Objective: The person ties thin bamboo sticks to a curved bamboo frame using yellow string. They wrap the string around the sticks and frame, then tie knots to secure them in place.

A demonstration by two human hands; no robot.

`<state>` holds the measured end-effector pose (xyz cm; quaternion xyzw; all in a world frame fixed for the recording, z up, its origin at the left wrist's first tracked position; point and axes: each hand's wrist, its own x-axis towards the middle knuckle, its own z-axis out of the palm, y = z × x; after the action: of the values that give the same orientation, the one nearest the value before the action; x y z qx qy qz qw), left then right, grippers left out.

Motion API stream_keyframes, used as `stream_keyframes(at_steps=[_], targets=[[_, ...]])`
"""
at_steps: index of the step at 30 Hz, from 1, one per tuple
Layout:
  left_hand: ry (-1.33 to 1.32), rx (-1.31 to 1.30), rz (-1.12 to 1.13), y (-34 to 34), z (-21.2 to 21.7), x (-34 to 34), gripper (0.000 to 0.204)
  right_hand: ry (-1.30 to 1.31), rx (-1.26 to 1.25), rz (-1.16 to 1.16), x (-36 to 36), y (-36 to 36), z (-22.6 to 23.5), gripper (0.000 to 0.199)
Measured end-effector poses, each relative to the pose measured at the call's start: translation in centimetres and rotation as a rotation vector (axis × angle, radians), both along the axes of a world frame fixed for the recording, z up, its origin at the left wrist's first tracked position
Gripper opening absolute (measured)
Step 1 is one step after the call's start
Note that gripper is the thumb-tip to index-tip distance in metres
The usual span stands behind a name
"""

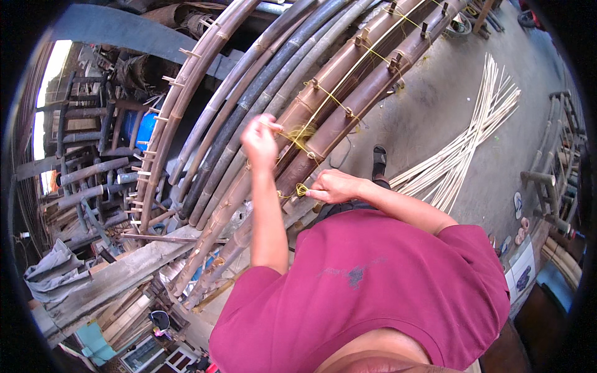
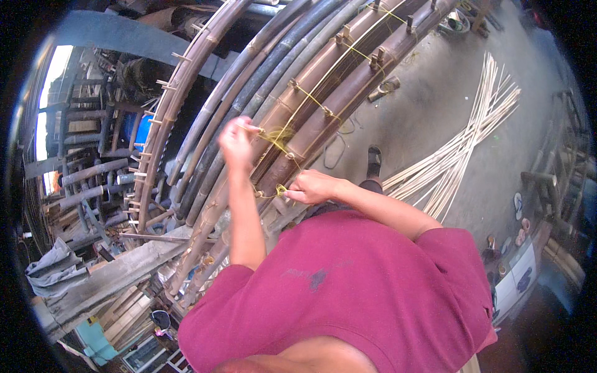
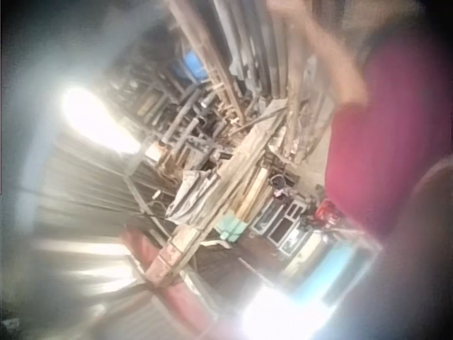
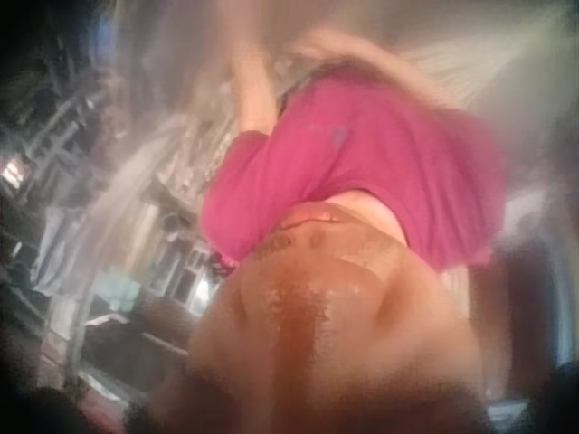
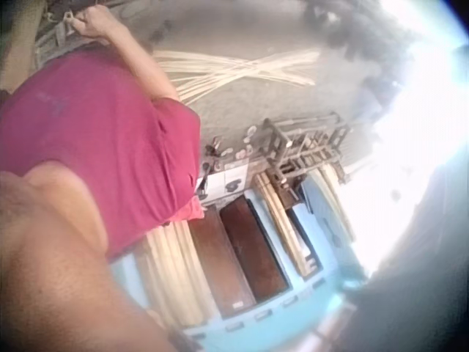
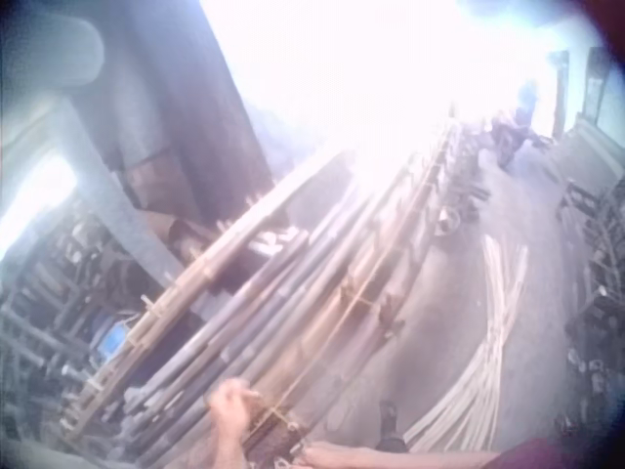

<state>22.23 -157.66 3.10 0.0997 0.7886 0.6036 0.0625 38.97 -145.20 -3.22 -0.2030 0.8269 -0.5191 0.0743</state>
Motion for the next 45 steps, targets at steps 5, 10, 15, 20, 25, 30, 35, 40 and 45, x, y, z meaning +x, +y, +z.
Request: stream_keyframes(at_steps=[5, 10, 15, 20, 25, 30, 35, 40, 45], targets=[[0.525, -0.74, 0.196, -2.7, -9.5, -10.1, 0.026, 0.018, 0.065, 0.011, -0.1, 0.2, 0.4, 0.042], [0.152, -0.739, -0.107, -5.8, -7.4, -10.5, 0.032, 0.214, 0.362, -0.032, -0.1, -3.3, 0.9, 0.026], [0.146, -0.814, 0.098, -13.3, -1.5, 0.4, 0.031, -0.589, -0.547, 0.192, 1.6, -9.8, -2.5, 0.028], [0.138, -0.699, -0.136, -15.2, -4.3, 9.1, 0.02, -0.738, -1.272, -0.865, -1.3, -13.7, 0.2, 0.019], [0.278, -0.567, -0.068, -15.8, -8.0, 8.5, 0.023, -0.133, -0.394, -0.169, -7.8, -20.6, 8.9, 0.041], [0.254, -0.398, -0.086, -15.6, -6.0, 7.9, 0.021, 0.451, 0.877, -0.386, -15.9, -16.3, 3.6, 0.064], [0.494, -0.431, -0.09, -17.5, -8.0, 7.8, 0.021, -0.287, -0.486, -0.097, -14.6, -15.6, 7.8, 0.044], [0.215, -0.419, -0.123, -16.5, -5.7, 7.7, 0.019, 0.225, 0.251, 0.19, 0.7, -12.3, 0.2, 0.036], [0.099, 0.063, -0.04, -13.8, 0.4, 2.2, 0.022, -0.008, 0.059, 0.069, 0.6, -13.9, -0.2, 0.043]])
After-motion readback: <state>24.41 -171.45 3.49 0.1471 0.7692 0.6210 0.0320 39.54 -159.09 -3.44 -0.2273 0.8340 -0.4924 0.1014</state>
